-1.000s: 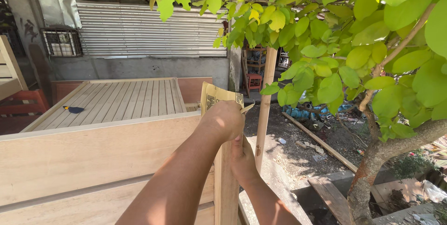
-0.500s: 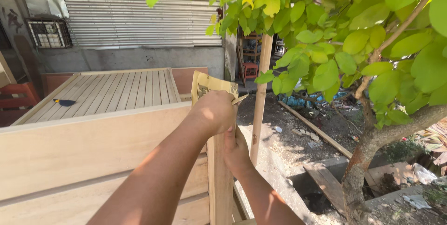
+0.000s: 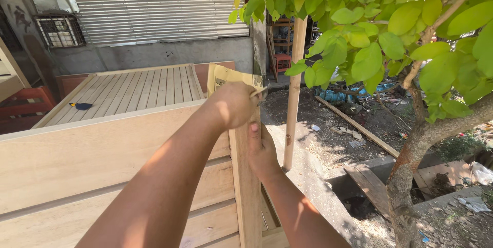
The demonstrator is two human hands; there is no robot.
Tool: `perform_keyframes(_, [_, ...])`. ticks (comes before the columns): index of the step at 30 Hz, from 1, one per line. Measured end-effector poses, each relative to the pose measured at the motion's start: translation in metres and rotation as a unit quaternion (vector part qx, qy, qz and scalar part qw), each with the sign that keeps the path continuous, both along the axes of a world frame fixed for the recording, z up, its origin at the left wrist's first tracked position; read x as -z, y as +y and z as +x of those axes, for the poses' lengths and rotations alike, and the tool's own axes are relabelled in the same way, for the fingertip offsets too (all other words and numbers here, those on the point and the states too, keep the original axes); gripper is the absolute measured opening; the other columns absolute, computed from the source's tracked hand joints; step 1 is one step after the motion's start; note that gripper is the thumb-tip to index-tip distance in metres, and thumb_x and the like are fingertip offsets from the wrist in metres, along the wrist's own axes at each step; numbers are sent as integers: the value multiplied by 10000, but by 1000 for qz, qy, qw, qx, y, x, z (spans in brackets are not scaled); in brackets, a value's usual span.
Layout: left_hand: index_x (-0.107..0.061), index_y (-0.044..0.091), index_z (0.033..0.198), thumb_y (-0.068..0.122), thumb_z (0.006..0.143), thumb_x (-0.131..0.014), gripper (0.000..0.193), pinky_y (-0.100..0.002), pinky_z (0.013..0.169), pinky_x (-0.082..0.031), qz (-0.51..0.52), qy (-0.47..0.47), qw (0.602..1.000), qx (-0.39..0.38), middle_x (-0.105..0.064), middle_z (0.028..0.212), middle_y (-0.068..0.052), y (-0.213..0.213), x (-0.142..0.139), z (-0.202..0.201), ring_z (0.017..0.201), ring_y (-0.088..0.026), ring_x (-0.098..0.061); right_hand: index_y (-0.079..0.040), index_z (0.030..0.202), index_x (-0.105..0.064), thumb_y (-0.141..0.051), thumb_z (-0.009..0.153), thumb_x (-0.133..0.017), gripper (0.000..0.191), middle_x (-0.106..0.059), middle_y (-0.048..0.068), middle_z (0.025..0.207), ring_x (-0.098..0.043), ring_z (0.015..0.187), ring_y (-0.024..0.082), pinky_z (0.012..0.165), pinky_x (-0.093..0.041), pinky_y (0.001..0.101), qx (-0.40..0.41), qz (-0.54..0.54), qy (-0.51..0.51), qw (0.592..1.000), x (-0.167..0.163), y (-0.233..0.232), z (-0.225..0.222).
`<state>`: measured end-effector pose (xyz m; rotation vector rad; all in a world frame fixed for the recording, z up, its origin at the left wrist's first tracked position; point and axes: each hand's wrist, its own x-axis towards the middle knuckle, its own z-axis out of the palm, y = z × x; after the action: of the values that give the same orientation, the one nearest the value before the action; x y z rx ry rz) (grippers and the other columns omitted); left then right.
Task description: The person sands a slatted wooden furniture frame outdoors, rubbing sandpaper by hand along the flat panels, edges, and corner posts. They reposition around the frame and work over different boards and rails, smoothing the wood surfaces.
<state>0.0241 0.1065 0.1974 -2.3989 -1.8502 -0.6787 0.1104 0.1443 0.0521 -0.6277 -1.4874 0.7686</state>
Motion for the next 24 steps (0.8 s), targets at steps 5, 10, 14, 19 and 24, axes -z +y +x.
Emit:
perform_keyframes(5, [-666,81,1265,327,957,-494,429,-462,989,-476,56,-72,992,85,-701,1112,-239,-36,12,-13,1078,-397,-659,38,1391,-510,-565,1072,-240,733,-605,144,1248,-554,1181,220,1037,-421,342,7,3,-2,1000,0,1,1])
perform_keyframes(10, [-732,12,1175,394,1055,-417,509,-474,1024,-484,-53,-27,998,-36,-708,1169,-263,8,-18,-10,1125,-423,-653,22,1258,-589,-565,1037,-262,707,-676,83,1112,-613,1063,187,974,-455,340,53,-4,15,999,1,2,-2])
perform_keyframes(14, [-721,26,1204,326,1026,-421,460,-471,1032,-476,-40,-16,998,-44,-673,1256,-235,13,-14,-3,1177,-406,-626,66,1141,-607,-559,1097,-246,723,-612,182,980,-570,910,255,906,-484,392,55,-21,-22,998,-3,0,-1])
perform_keyframes(19, [-619,38,1343,221,965,-533,429,-399,1107,-402,135,-53,982,118,-601,1379,-191,-35,31,-37,1303,-337,-546,20,1258,-614,-572,1054,-221,740,-713,153,1098,-678,1053,235,964,-507,360,19,20,-12,1000,0,3,1])
perform_keyframes(24, [-610,23,1346,171,947,-573,427,-400,1122,-384,171,-43,972,154,-596,1415,-173,-42,37,-33,1361,-314,-508,25,1359,-549,-569,1052,-233,740,-674,168,1256,-632,1202,244,1041,-459,353,2,43,7,999,0,4,0])
